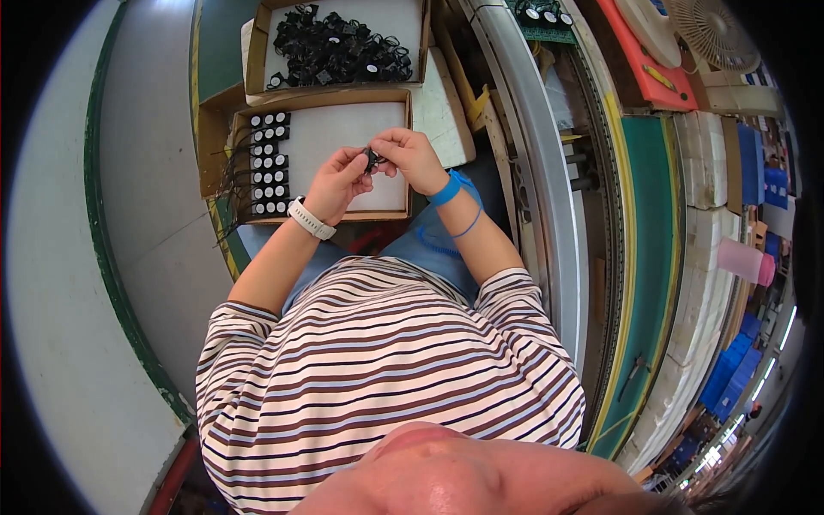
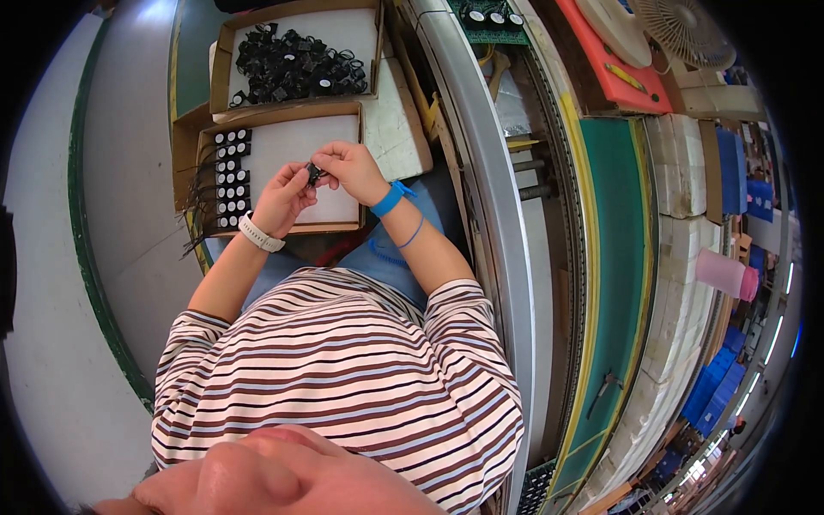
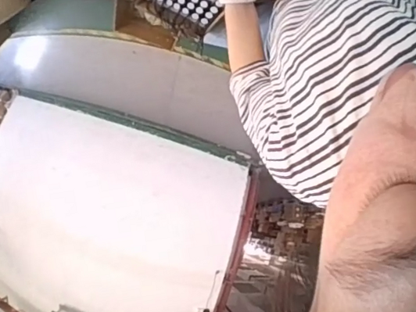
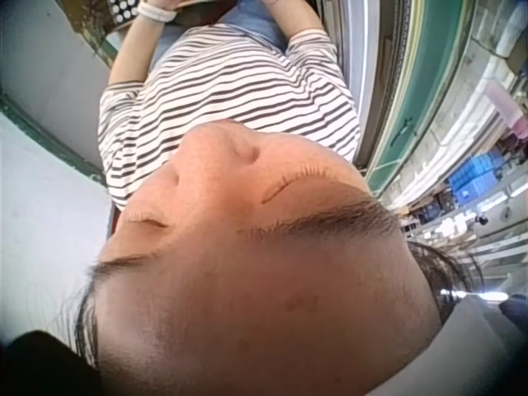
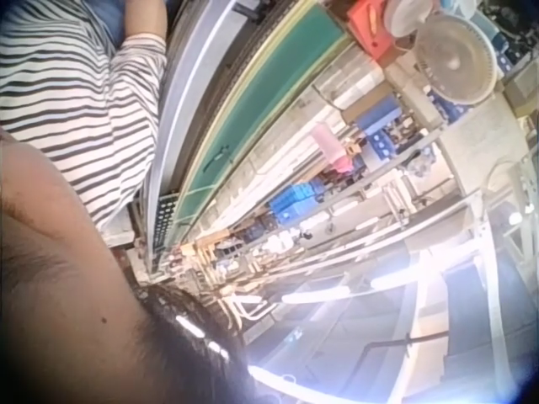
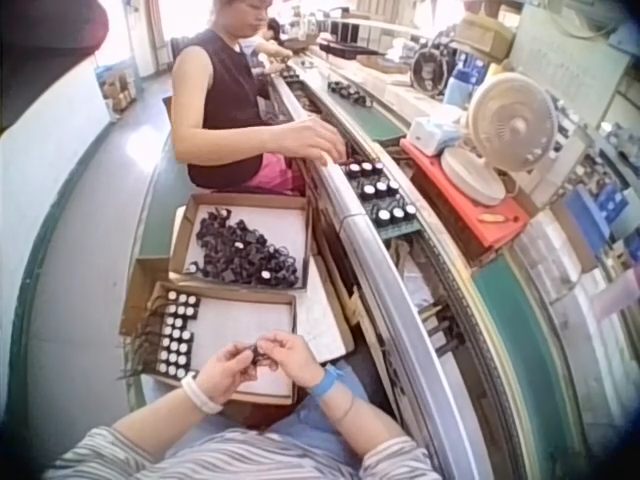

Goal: The person assembles small electronic components by hand, then places the assembled parts into a component tray.

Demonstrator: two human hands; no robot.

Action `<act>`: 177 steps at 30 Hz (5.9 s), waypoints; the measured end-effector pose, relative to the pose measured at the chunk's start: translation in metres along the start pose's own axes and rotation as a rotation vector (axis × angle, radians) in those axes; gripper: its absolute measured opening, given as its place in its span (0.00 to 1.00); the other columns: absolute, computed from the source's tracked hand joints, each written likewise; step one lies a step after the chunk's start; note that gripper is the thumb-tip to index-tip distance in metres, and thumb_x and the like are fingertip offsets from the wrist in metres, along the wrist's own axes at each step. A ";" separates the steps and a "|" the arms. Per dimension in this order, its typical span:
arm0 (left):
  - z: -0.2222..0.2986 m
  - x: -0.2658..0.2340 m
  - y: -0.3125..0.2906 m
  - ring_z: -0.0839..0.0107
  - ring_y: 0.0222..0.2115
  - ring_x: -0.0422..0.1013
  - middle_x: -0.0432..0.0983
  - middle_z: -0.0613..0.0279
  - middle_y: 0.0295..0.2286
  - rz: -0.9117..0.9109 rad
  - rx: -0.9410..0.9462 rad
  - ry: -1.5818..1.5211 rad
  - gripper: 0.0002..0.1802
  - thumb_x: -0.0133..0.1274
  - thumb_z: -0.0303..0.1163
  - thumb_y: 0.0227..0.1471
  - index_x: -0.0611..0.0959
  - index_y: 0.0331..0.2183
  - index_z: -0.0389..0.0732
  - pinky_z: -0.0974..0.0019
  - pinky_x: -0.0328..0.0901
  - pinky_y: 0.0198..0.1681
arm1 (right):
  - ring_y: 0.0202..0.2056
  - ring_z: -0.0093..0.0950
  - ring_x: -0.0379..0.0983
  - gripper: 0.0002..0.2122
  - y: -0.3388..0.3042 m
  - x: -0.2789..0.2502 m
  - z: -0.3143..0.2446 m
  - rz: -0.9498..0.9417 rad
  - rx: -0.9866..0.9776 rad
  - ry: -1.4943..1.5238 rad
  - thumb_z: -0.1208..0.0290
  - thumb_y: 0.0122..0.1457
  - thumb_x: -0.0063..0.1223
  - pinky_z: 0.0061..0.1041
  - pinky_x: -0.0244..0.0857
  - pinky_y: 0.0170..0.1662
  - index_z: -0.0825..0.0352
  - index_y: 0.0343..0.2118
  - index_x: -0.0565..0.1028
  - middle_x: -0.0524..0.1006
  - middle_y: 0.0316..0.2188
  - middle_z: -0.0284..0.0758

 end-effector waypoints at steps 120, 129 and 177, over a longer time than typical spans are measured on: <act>0.025 -0.022 0.005 0.77 0.17 0.66 0.70 0.60 0.22 0.112 0.006 -0.056 0.08 0.47 0.32 0.47 0.67 0.29 0.40 0.76 0.64 0.22 | 0.19 0.32 0.65 0.09 -0.017 0.030 -0.031 0.147 -0.868 -1.256 0.68 0.42 0.51 0.31 0.59 0.24 0.64 0.12 0.67 0.67 0.13 0.34; 0.017 -0.009 0.003 0.80 0.19 0.64 0.68 0.65 0.22 0.026 0.132 0.419 0.08 0.46 0.29 0.47 0.68 0.31 0.36 0.77 0.62 0.22 | 0.13 0.22 0.59 0.10 -0.004 0.021 0.010 -0.267 0.295 0.084 0.67 0.50 0.45 0.20 0.58 0.25 0.68 0.17 0.69 0.62 0.09 0.26; 0.049 -0.019 0.069 0.71 0.33 0.68 0.70 0.57 0.31 -0.112 0.266 0.673 0.21 0.54 0.31 0.40 0.68 0.38 0.37 0.71 0.63 0.35 | 0.17 0.19 0.63 0.14 0.079 -0.025 -0.001 -0.013 0.116 -0.449 0.59 0.46 0.50 0.16 0.56 0.19 0.69 0.23 0.70 0.69 0.15 0.31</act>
Point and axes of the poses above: each hand's wrist, its own y-axis towards the middle knuckle, its own x-axis out of the palm, z = x × y, the point moved 6 cm from there along y, towards the middle knuckle
